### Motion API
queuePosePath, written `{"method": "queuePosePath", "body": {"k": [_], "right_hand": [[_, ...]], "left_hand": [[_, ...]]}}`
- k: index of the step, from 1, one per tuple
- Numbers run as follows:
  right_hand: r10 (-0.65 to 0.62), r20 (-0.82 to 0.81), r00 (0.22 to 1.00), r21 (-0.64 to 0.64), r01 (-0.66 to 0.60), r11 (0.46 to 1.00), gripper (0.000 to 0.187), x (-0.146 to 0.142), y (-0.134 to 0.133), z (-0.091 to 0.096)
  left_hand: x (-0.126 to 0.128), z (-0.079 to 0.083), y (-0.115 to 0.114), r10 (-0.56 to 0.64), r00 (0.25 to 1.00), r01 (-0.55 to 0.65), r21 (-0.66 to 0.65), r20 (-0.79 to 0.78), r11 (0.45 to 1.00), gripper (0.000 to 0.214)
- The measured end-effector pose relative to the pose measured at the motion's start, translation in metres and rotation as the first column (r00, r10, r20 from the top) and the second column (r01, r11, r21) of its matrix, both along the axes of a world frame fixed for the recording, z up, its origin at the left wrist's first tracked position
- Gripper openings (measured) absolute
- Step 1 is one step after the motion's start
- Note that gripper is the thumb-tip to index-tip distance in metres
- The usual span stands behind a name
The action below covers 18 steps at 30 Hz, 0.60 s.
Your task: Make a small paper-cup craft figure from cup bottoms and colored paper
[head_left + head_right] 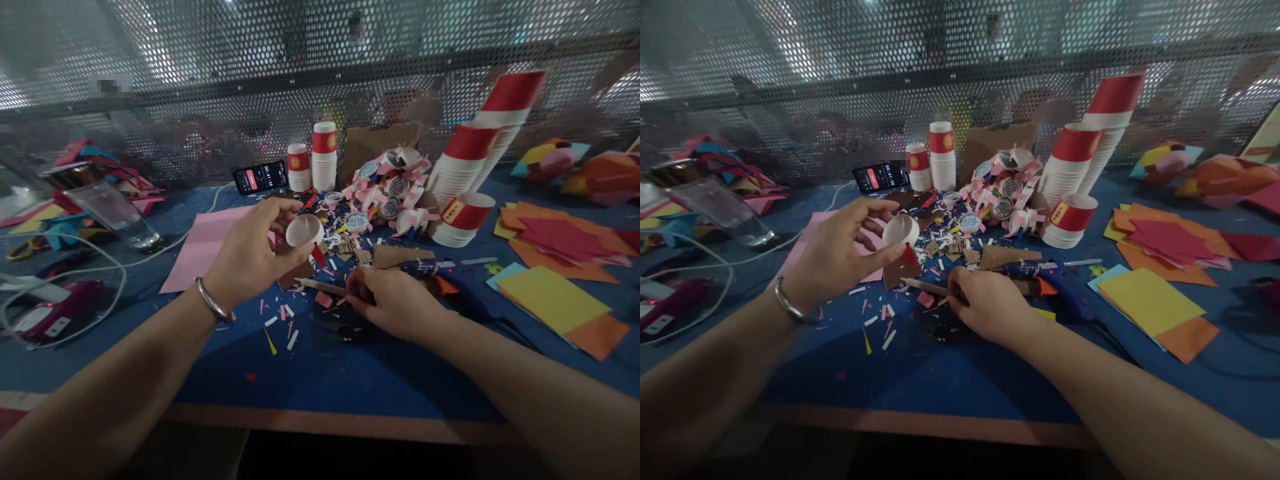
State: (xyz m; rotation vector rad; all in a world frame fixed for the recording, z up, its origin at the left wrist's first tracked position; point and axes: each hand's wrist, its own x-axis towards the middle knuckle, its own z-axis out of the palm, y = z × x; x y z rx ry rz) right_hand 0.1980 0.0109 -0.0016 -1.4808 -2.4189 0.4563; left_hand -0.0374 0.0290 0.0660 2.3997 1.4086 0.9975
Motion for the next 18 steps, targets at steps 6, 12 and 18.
{"method": "queuePosePath", "body": {"k": [6, 12, 18], "right_hand": [[-0.024, -0.011, 1.0, 0.036, 0.025, 0.999, 0.008, -0.003, -0.001, 0.0], [-0.096, -0.085, 0.992, 0.086, 0.103, 0.991, 0.014, -0.002, 0.0, -0.001], [-0.073, -0.299, 0.951, 0.094, 0.105, 0.99, 0.037, -0.008, -0.003, 0.015]], "left_hand": [[-0.02, -0.027, -0.004, 0.019, 0.995, -0.025, 0.061, 0.097, 0.998, 0.057], [-0.023, -0.03, -0.01, -0.045, 0.996, 0.039, 0.075, 0.079, 0.996, 0.05], [-0.015, -0.034, -0.017, -0.148, 0.988, 0.153, 0.131, -0.048, 0.98, 0.048]]}}
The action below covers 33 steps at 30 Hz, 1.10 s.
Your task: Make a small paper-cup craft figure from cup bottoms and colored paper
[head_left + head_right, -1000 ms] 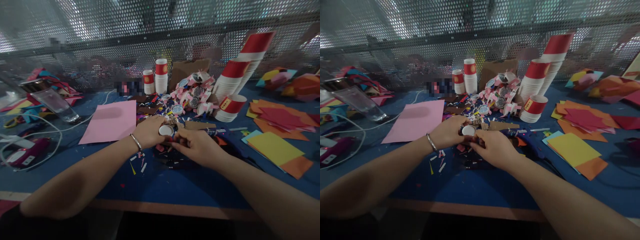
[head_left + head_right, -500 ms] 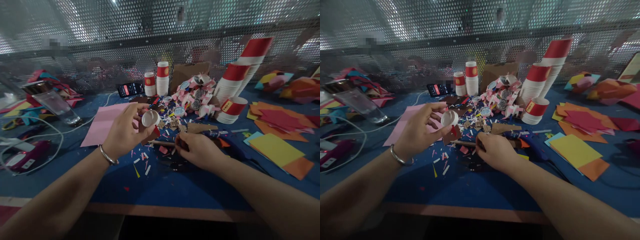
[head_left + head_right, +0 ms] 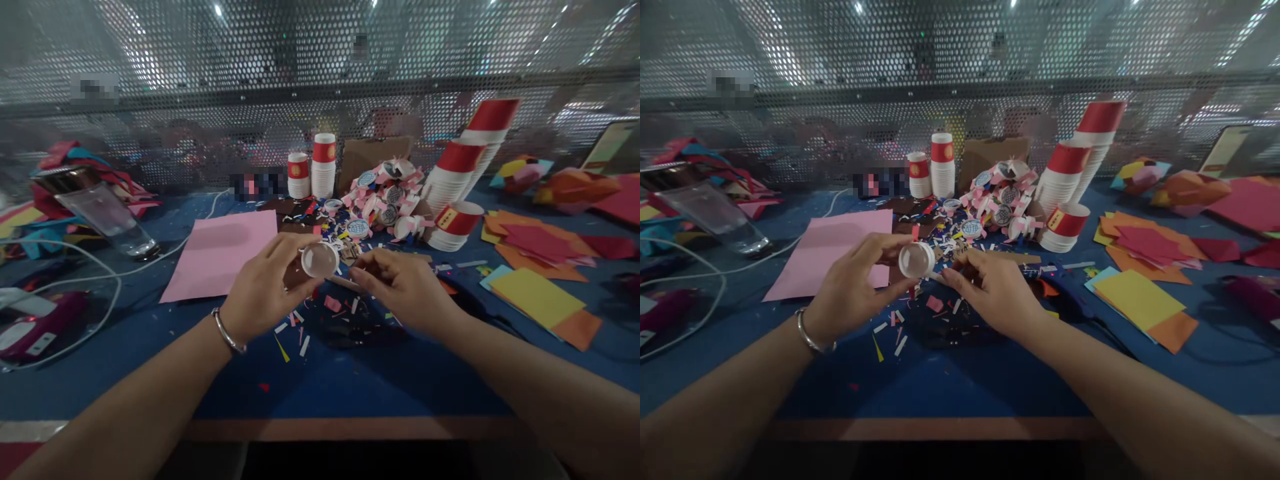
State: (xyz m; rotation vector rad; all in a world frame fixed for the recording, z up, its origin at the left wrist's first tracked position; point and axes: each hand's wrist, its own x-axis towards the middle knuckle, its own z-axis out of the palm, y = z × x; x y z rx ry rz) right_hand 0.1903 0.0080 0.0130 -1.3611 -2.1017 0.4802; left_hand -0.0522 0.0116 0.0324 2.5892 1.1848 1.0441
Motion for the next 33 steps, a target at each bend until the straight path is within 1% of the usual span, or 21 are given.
{"method": "queuePosePath", "body": {"k": [1, 3, 5, 6, 8, 10, 11, 12, 14, 15, 17, 19, 22, 25, 27, 30, 33], "right_hand": [[0.014, -0.046, 0.999, -0.015, -0.014, 1.0, 0.038, -0.002, 0.0, 0.002], [0.05, -0.161, 0.986, -0.085, -0.064, 0.994, 0.039, -0.005, 0.002, 0.005], [0.075, -0.263, 0.962, -0.161, -0.12, 0.98, 0.038, -0.008, 0.005, 0.005], [0.079, -0.289, 0.954, -0.188, -0.138, 0.972, 0.039, -0.008, 0.007, 0.004], [0.073, -0.324, 0.943, -0.227, -0.152, 0.962, 0.039, -0.007, 0.009, 0.004], [0.063, -0.363, 0.93, -0.262, -0.167, 0.95, 0.038, -0.005, 0.011, 0.004], [0.062, -0.385, 0.921, -0.28, -0.18, 0.943, 0.038, -0.004, 0.011, 0.004], [0.064, -0.402, 0.914, -0.293, -0.194, 0.936, 0.037, -0.003, 0.012, 0.005], [0.072, -0.406, 0.911, -0.315, -0.213, 0.925, 0.036, -0.001, 0.013, 0.007], [0.072, -0.401, 0.913, -0.328, -0.217, 0.919, 0.036, 0.0, 0.014, 0.008], [0.069, -0.402, 0.913, -0.354, -0.224, 0.908, 0.035, 0.0, 0.015, 0.01], [0.063, -0.43, 0.901, -0.371, -0.24, 0.897, 0.036, -0.001, 0.016, 0.009], [0.042, -0.48, 0.876, -0.379, -0.251, 0.891, 0.04, -0.001, 0.017, 0.006], [0.024, -0.496, 0.868, -0.39, -0.247, 0.887, 0.041, 0.0, 0.017, 0.001], [0.032, -0.49, 0.871, -0.386, -0.25, 0.888, 0.04, 0.002, 0.017, -0.001], [0.051, -0.48, 0.876, -0.372, -0.255, 0.893, 0.035, 0.004, 0.017, -0.004], [0.058, -0.472, 0.88, -0.368, -0.256, 0.894, 0.033, 0.005, 0.018, -0.005]], "left_hand": [[0.001, -0.001, 0.0, -0.024, 0.999, 0.024, 0.009, -0.023, 1.0, 0.048], [0.004, -0.002, -0.001, -0.064, 0.996, 0.066, 0.033, -0.065, 0.997, 0.048], [0.006, -0.002, -0.003, -0.082, 0.993, 0.086, 0.047, -0.086, 0.995, 0.046], [0.008, -0.003, -0.003, -0.087, 0.992, 0.091, 0.047, -0.086, 0.995, 0.044], [0.011, -0.004, -0.004, -0.086, 0.996, 0.087, 0.017, -0.033, 0.996, 0.044], [0.013, -0.007, -0.004, -0.065, 0.991, 0.077, -0.097, 0.118, 0.992, 0.055], [0.014, -0.009, -0.003, -0.044, 0.974, 0.088, -0.192, 0.221, 0.977, 0.064], [0.014, -0.01, -0.002, -0.018, 0.946, 0.12, -0.3, 0.323, 0.946, 0.071], [0.013, -0.013, 0.002, 0.04, 0.875, 0.231, -0.489, 0.483, 0.841, 0.077], [0.013, -0.014, 0.004, 0.069, 0.843, 0.285, -0.554, 0.533, 0.782, 0.077], [0.012, -0.014, 0.008, 0.123, 0.797, 0.354, -0.623, 0.591, 0.697, 0.072], [0.011, -0.013, 0.01, 0.158, 0.779, 0.382, -0.659, 0.607, 0.648, 0.069], [0.011, -0.01, 0.01, 0.165, 0.78, 0.403, -0.687, 0.603, 0.605, 0.062], [0.012, -0.008, 0.009, 0.177, 0.787, 0.401, -0.709, 0.591, 0.58, 0.055], [0.012, -0.007, 0.009, 0.183, 0.794, 0.4, -0.726, 0.579, 0.56, 0.045], [0.011, -0.007, 0.01, 0.161, 0.811, 0.403, -0.737, 0.562, 0.543, 0.03], [0.011, -0.009, 0.01, 0.154, 0.815, 0.412, -0.746, 0.559, 0.523, 0.026]]}}
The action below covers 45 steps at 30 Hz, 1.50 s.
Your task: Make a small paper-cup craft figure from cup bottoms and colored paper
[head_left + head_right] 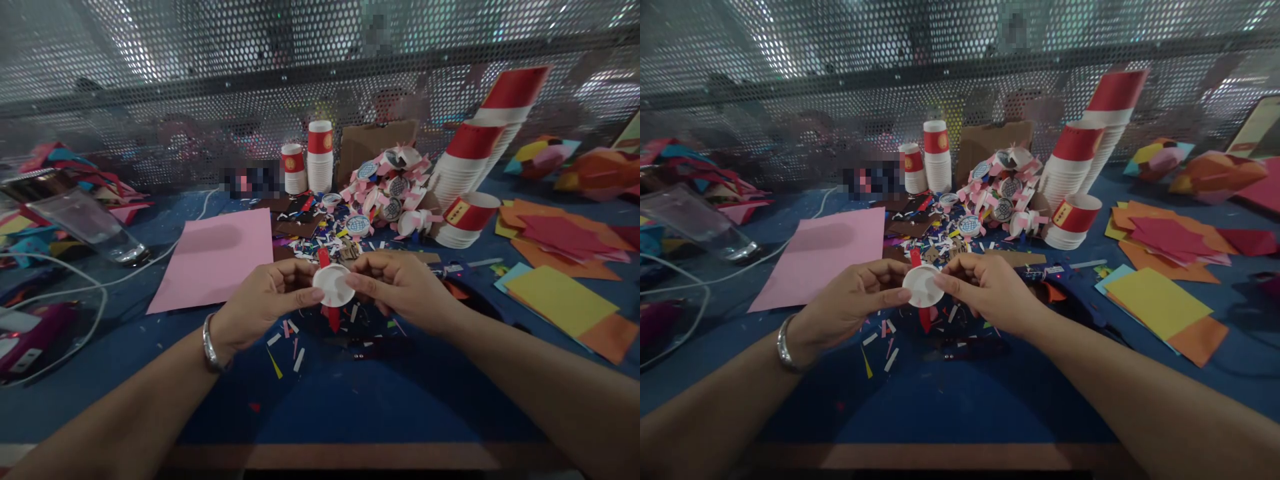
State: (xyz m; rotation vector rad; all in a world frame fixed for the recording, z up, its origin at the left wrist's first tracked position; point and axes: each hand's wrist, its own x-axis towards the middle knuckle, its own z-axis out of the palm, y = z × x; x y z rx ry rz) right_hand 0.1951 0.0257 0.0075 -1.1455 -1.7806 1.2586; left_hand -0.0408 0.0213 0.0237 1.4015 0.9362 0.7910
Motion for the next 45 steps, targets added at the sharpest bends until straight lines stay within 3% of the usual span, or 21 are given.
{"method": "queuePosePath", "body": {"k": [4, 7, 10, 13, 20, 30, 45], "right_hand": [[0.01, -0.012, 1.0, 0.034, -0.01, 0.999, 0.034, 0.001, -0.001, -0.002], [-0.004, 0.012, 1.0, 0.092, 0.003, 0.996, 0.039, 0.002, -0.002, -0.003], [-0.041, 0.231, 0.972, 0.225, -0.013, 0.974, 0.035, 0.001, -0.003, -0.005], [-0.031, 0.421, 0.907, 0.319, -0.116, 0.94, 0.023, -0.004, -0.004, -0.009], [0.002, 0.58, 0.815, 0.354, -0.255, 0.9, 0.028, -0.014, -0.01, -0.012], [0.0, 0.663, 0.748, 0.361, -0.319, 0.876, 0.021, -0.016, -0.01, -0.013], [-0.051, 0.651, 0.758, 0.405, -0.29, 0.867, 0.018, -0.019, -0.008, -0.017]], "left_hand": [[0.002, 0.001, 0.0, 0.042, 0.998, -0.039, -0.085, 0.038, 0.996, 0.024], [0.0, 0.006, 0.003, 0.148, 0.985, -0.136, -0.121, 0.093, 0.983, 0.024], [-0.006, 0.009, 0.006, 0.248, 0.956, -0.236, -0.096, 0.155, 0.967, 0.02], [-0.008, 0.008, 0.007, 0.28, 0.944, -0.275, -0.056, 0.176, 0.96, 0.02], [-0.002, 0.005, 0.004, 0.243, 0.964, -0.249, 0.042, 0.109, 0.968, 0.019], [-0.006, 0.007, 0.003, 0.263, 0.96, -0.269, 0.055, 0.1, 0.962, 0.025], [-0.004, 0.01, 0.004, 0.303, 0.951, -0.306, 0.062, 0.058, 0.95, 0.032]]}}
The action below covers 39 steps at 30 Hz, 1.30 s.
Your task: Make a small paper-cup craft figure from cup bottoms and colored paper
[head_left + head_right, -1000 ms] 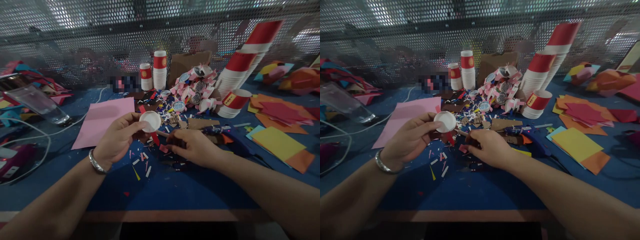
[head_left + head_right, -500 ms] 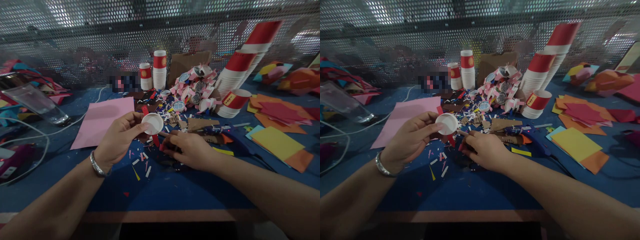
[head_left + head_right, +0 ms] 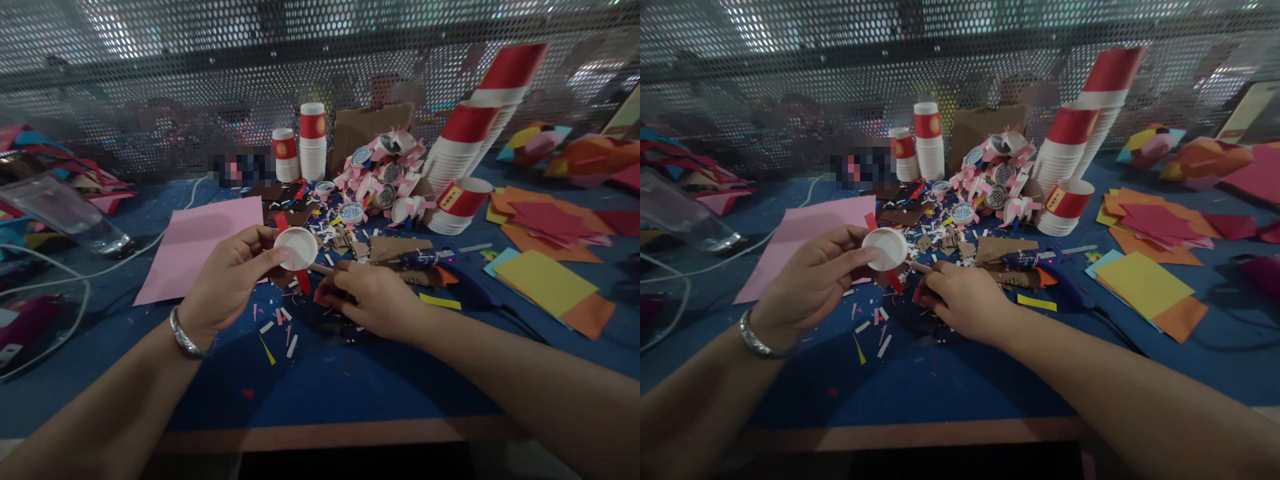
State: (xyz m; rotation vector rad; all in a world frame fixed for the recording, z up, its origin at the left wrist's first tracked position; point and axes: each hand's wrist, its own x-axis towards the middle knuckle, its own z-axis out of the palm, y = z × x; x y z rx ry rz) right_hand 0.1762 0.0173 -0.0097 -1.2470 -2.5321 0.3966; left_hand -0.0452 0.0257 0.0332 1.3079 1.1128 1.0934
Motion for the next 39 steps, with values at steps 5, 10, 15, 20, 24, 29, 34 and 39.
{"method": "queuePosePath", "body": {"k": [5, 10, 15, 20, 24, 29, 34, 39], "right_hand": [[0.009, -0.025, 1.0, 0.012, -0.009, 1.0, 0.017, 0.0008, -0.0015, -0.0031], [0.006, -0.058, 0.998, 0.012, -0.006, 1.0, 0.018, 0.0008, -0.0018, -0.0038], [0.014, -0.064, 0.998, 0.008, -0.013, 1.0, 0.019, -0.0002, -0.0017, -0.0021], [0.02, -0.055, 0.998, 0.021, -0.018, 1.0, 0.018, 0.0001, -0.0034, -0.0004], [0.022, -0.051, 0.998, 0.039, -0.02, 0.999, 0.018, 0.0005, -0.0039, -0.0014], [0.028, -0.055, 0.998, 0.05, -0.025, 0.998, 0.019, 0.0007, -0.0041, -0.0038], [0.029, -0.06, 0.998, 0.054, -0.026, 0.998, 0.021, 0.0006, -0.0044, -0.0051], [0.032, -0.065, 0.997, 0.068, -0.027, 0.997, 0.022, 0.0001, -0.0043, -0.0061]], "left_hand": [[-0.0003, 0.0018, 0.0006, 0.001, 1.0, -0.001, 0.002, -0.016, 1.0, 0.031], [-0.0021, 0.0006, 0.0009, -0.016, 1.0, 0.017, 0.016, -0.019, 1.0, 0.028], [-0.0041, -0.0005, 0.0009, -0.029, 1.0, 0.029, 0.017, -0.012, 0.999, 0.026], [-0.0042, -0.0016, 0.0018, -0.025, 1.0, 0.025, 0.019, -0.012, 1.0, 0.025], [-0.0034, -0.0018, 0.0019, -0.037, 0.999, 0.037, 0.013, -0.024, 0.999, 0.021], [-0.0027, -0.0001, 0.0006, -0.031, 0.999, 0.031, 0.007, -0.023, 0.999, 0.024], [-0.0027, 0.0003, -0.0001, -0.021, 1.0, 0.021, 0.003, -0.016, 1.0, 0.024], [-0.0026, -0.0005, -0.0002, -0.017, 1.0, 0.017, 0.006, -0.02, 1.0, 0.024]]}}
